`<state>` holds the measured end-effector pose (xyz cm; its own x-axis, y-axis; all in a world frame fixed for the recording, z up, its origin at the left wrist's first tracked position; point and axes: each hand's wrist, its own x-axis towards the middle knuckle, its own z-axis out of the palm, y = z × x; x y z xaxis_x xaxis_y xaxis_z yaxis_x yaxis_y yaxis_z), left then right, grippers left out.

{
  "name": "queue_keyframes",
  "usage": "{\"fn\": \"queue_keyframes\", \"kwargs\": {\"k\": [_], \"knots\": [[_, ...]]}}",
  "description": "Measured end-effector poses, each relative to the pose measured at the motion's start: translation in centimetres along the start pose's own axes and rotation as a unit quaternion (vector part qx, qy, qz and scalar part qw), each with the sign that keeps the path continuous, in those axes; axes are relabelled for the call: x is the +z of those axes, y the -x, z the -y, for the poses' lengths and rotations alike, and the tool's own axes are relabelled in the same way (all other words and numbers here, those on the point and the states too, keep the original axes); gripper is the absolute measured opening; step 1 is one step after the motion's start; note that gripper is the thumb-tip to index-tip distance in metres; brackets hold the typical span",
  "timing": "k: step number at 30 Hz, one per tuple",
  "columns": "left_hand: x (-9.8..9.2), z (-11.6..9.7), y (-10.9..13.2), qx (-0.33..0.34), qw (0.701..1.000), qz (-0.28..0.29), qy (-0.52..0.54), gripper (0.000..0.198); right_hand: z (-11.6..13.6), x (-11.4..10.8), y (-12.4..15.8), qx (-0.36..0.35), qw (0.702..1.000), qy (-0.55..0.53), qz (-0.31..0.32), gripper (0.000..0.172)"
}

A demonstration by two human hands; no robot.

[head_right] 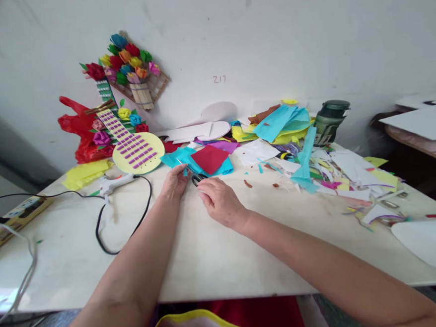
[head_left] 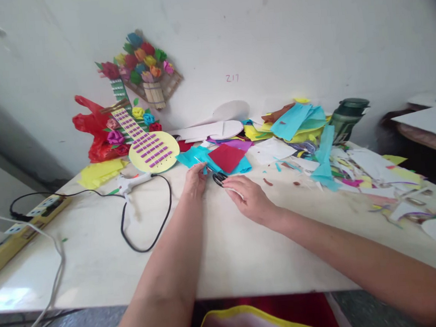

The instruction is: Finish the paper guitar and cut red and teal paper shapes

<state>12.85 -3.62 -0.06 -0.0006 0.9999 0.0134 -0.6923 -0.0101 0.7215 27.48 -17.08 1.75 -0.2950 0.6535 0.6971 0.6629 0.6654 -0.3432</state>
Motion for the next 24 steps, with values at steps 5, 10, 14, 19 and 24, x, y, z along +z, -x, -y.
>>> {"fn": "queue_keyframes", "kwargs": {"k": [5,10,14,19,24], "knots": [[0.0,0.0,0.1,0.001,1.000,0.003,0.001,0.015,-2.5,1.4,-3.1,0.074,0.988,0.113,0.079,0.023],[0.0,-0.1,0.1,0.004,1.000,0.007,-0.002,0.015,-3.1,2.9,-5.2,0.175,0.955,0.152,0.184,0.028],[-0.3,0.1,-0.1,0.013,1.000,0.016,0.004,0.016,-3.3,3.7,-6.3,0.236,0.940,0.135,0.205,0.045],[-0.5,0.2,-0.3,0.007,1.000,0.021,0.009,0.014,-4.1,3.9,-6.9,0.283,0.934,0.114,0.187,0.048],[-0.3,0.0,0.0,-0.003,0.999,0.030,0.015,0.016,-5.4,3.5,-6.9,0.334,0.924,-0.098,0.161,0.040]]}}
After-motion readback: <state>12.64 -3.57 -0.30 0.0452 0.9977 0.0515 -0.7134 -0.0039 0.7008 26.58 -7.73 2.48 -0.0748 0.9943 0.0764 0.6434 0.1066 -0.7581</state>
